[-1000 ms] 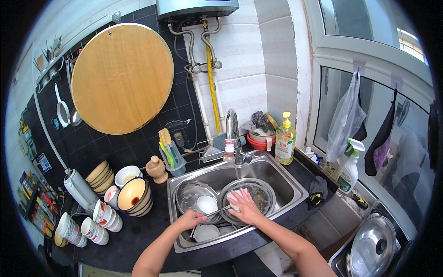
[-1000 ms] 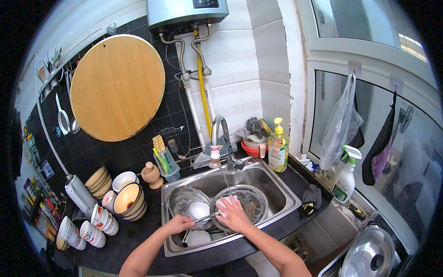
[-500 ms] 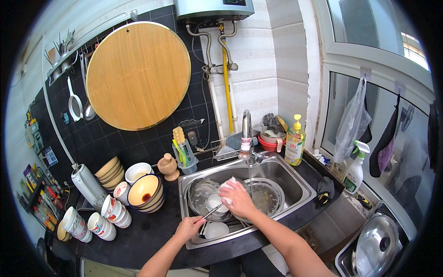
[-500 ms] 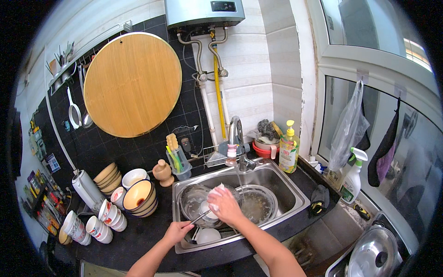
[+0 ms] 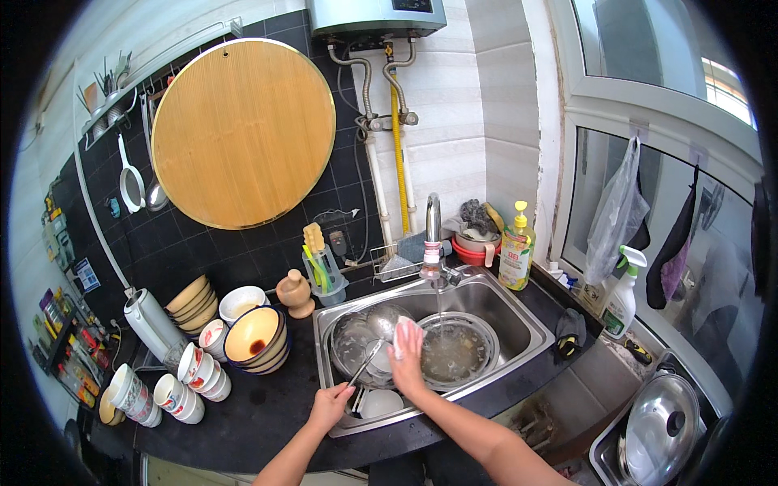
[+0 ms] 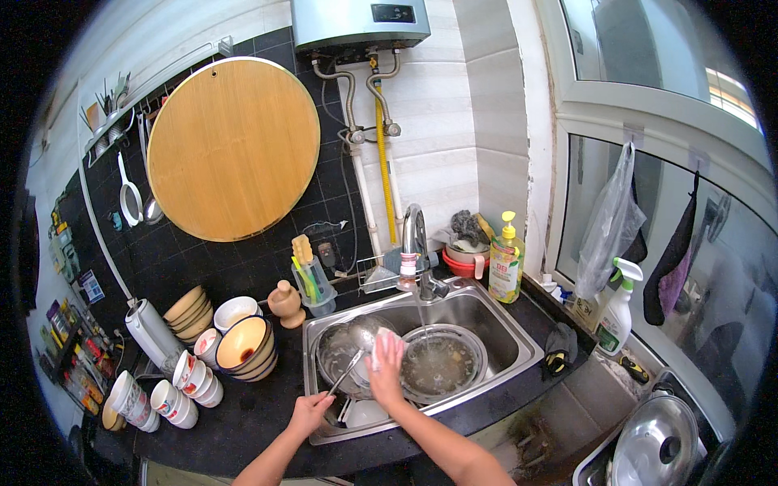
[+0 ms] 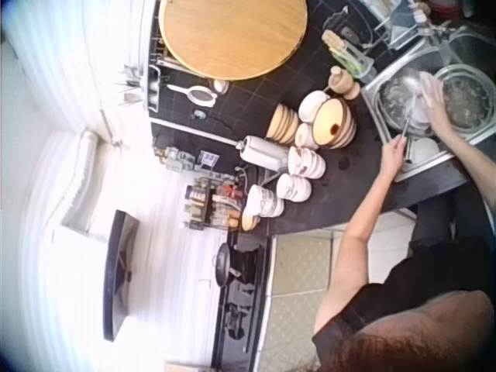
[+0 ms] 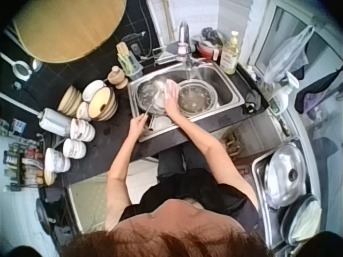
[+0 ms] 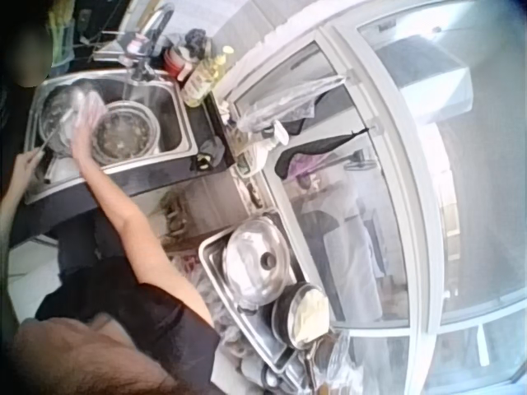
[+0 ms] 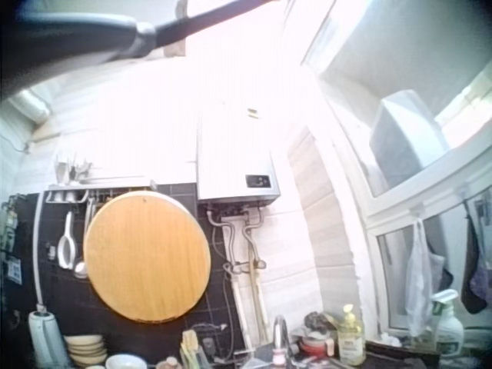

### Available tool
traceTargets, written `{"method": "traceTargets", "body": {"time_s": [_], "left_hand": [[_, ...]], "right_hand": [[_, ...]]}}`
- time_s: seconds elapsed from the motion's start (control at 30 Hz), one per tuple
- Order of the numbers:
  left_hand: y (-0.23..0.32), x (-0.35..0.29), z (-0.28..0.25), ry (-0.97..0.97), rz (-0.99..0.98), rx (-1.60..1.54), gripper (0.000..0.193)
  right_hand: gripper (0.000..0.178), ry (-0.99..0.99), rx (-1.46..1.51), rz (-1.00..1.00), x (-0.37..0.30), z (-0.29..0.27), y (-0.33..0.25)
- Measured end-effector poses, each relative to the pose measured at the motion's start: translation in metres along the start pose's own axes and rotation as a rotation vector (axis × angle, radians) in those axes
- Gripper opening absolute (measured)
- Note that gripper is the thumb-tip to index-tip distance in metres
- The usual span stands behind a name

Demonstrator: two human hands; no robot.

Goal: The person washes various kitchen items in a sink using a pink sponge and running water. They scrub and rinse chopsticks, a small white bowl, a metal bowl, and a metal strainer, placing each item into the sink basin after cleaning.

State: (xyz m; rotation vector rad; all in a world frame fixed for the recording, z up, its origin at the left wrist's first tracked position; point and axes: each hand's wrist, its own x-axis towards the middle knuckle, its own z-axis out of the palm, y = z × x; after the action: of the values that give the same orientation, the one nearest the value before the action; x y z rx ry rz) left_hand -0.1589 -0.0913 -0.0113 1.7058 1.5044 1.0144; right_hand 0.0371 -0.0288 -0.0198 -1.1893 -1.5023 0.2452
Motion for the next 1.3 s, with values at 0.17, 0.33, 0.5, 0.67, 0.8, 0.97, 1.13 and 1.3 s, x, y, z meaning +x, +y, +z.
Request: {"method": "traceTargets", "body": {"time_s": [0.17,0.33,0.5,0.67,0.8,0.97,1.13,1.3], "left_hand": [[0.003,-0.006,-0.006,-0.054,-0.085,-0.150,0.027],[0.000,-0.013,-0.022,-0.172,-0.060,-0.079,0.027],[-0.019,-0.014,-0.022,-0.120,0.029,0.030,0.031],[0.006,-0.023,-0.018,-0.047,0.050,0.294,0.029],[0.016,-0.029,-0.011,0.025,0.040,0.392,0.032],[0.017,-0.023,-0.016,0.129,0.192,0.464,0.029],[0.013,-0.024,-0.017,0.155,0.381,0.538,0.027],[0.010,-0.025,-0.012,0.162,0.352,0.464,0.025]], "right_hand": [[0.054,0.135,0.036,0.010,0.009,0.012,0.008],[0.038,0.032,0.528,0.465,0.042,0.001,0.059],[0.028,-0.079,0.085,0.082,0.063,-0.017,0.029],[0.019,-0.264,-0.053,-0.345,0.068,-0.024,0.003],[0.015,-0.387,-0.175,-0.597,0.048,-0.014,-0.001],[0.015,-0.434,-0.222,-0.704,0.049,-0.019,-0.024],[0.025,-0.357,-0.256,-0.256,0.087,-0.019,-0.007],[0.032,-0.102,0.047,0.372,0.080,-0.022,0.016]]}}
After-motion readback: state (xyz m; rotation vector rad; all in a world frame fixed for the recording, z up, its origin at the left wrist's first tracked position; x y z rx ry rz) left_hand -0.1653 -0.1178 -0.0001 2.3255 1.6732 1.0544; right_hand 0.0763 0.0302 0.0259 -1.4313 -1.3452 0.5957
